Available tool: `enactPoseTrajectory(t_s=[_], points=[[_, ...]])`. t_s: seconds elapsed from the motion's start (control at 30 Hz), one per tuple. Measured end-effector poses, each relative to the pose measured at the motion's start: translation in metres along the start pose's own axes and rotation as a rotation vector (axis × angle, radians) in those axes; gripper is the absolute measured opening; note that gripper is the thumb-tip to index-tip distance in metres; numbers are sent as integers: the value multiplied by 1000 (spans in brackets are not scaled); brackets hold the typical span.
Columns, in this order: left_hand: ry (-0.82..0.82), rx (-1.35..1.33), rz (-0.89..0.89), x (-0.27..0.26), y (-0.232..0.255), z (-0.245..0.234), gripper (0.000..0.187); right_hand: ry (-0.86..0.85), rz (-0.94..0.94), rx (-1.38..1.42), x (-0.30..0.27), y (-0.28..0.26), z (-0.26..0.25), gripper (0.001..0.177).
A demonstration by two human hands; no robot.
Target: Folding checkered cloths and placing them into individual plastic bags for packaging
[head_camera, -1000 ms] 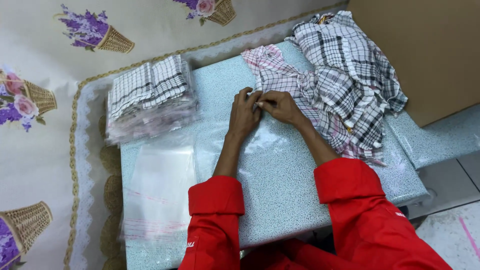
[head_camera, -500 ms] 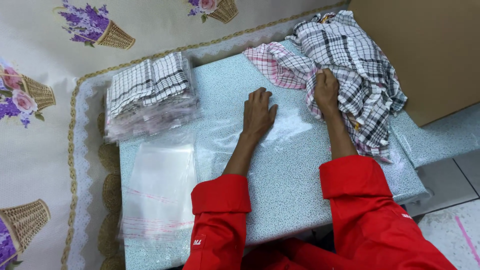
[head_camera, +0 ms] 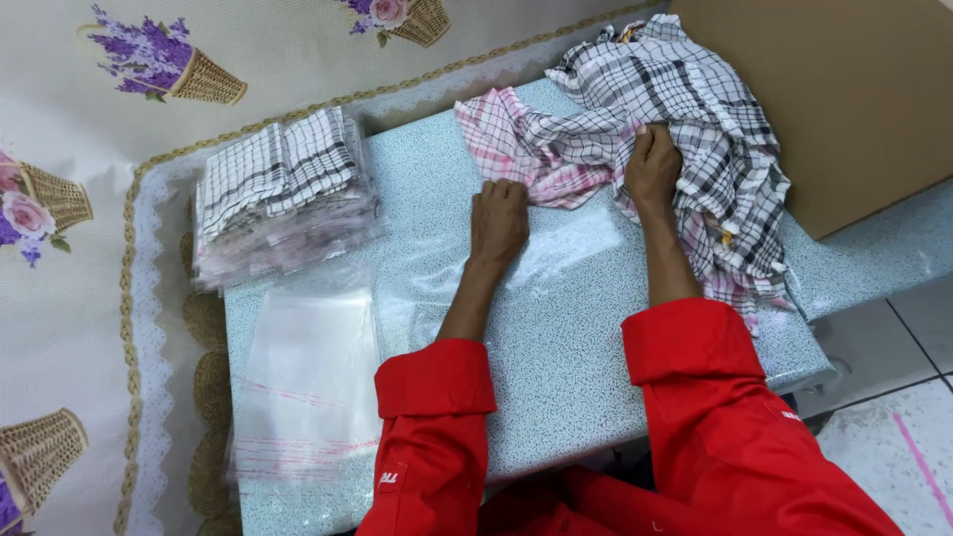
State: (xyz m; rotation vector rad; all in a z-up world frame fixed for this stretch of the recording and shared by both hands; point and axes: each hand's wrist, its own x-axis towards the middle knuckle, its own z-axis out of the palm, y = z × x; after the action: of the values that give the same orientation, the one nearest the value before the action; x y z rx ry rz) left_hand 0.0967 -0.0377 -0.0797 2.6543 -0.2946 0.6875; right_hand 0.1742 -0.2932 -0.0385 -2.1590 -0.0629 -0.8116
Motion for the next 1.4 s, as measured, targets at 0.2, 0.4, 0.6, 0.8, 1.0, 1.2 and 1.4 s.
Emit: enactPoseTrajectory(t_s=[0.2,0.4,0.6,0.8,1.0,1.2,1.4], points=[[-4,-571,-290,6,9,-118,14,-54,-103,43,-10,-24,-6,15],[225,-666,-124,20,45,-225,6,-283,-226,523,5,-131,-30,47],[194,-744,-59,15,78,-277,9,-1006,-241,618,-18,-286,-105,77],[-23,-703,-30,10,70,-302,27,-930,-191,804,-8,-227,-78,10],[-8,-743,-39,8,67,-288,22,-922,-297,763,-4,-248,-109,14],[-83,-954,-53,4,67,-280,34,-960,-335,693,-2,-252,-117,50],[-48,-847,-3,7,78,-290,36,-979,-296,676,-1,-243,-110,18]])
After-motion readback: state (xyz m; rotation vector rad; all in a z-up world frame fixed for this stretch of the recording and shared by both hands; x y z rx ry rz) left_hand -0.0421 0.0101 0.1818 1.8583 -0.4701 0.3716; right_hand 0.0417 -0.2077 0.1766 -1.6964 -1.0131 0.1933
